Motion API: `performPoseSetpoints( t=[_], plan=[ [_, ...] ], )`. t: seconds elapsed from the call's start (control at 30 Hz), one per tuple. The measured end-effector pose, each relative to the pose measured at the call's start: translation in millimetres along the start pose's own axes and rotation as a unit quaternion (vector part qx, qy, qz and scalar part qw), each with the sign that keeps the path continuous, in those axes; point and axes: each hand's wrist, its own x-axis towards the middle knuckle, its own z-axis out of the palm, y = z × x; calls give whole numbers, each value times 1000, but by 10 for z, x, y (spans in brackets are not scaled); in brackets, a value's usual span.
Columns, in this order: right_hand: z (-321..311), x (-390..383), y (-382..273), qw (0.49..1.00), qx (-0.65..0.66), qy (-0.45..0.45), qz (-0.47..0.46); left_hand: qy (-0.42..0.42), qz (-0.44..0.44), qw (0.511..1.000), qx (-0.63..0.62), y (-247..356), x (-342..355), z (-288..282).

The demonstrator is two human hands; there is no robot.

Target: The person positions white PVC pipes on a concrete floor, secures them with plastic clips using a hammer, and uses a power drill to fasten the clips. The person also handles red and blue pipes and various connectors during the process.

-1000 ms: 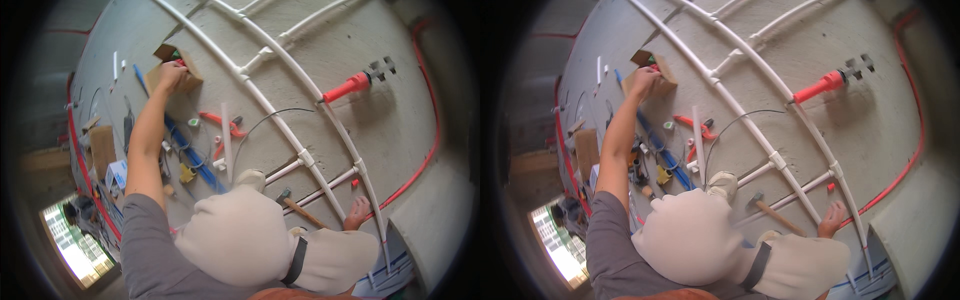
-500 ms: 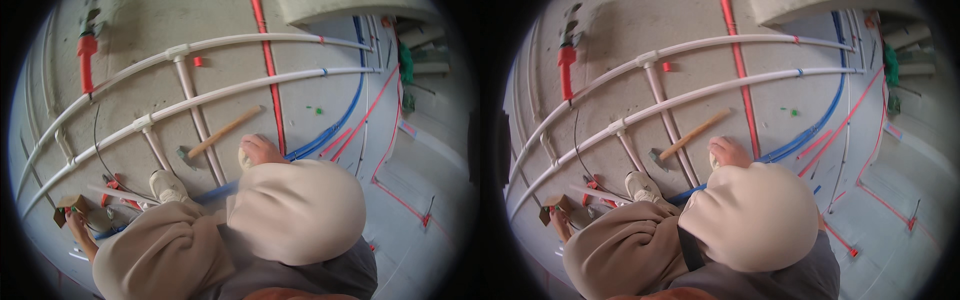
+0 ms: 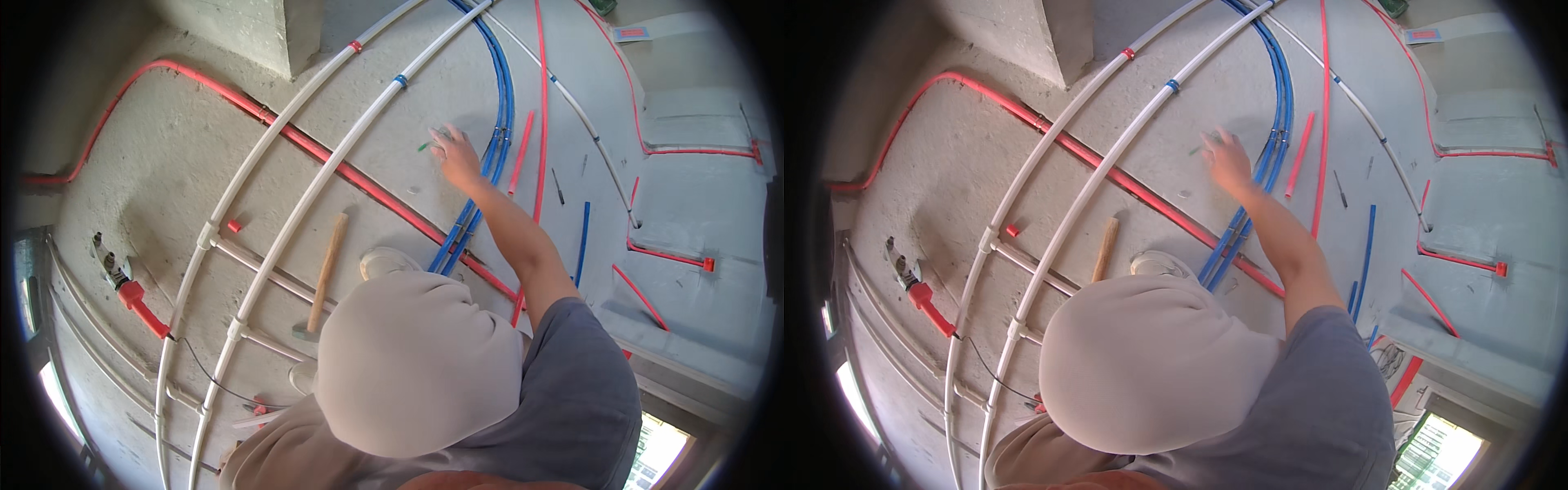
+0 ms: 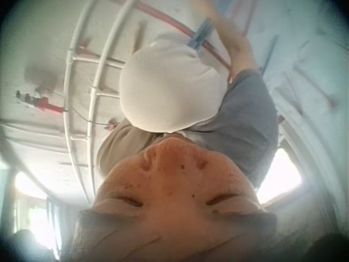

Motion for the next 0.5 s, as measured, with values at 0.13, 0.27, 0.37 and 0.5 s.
performPoseSetpoints(
  t=[0.13,0.27,0.37,0.5],
  plan=[
    [167,153,104,997,50,-36,-45,70,89,983,-146,903,-104,-523],
    [275,127,200,990,52,-82,-106,-67,316,861,-392,2653,-512,-1225],
    [251,143,317,983,30,-97,-156,-212,413,741,-485,3889,-1085,-1828],
    [72,202,-50,989,43,-71,-124,-447,414,595,-524,4879,-1796,-2541]
  ],
)
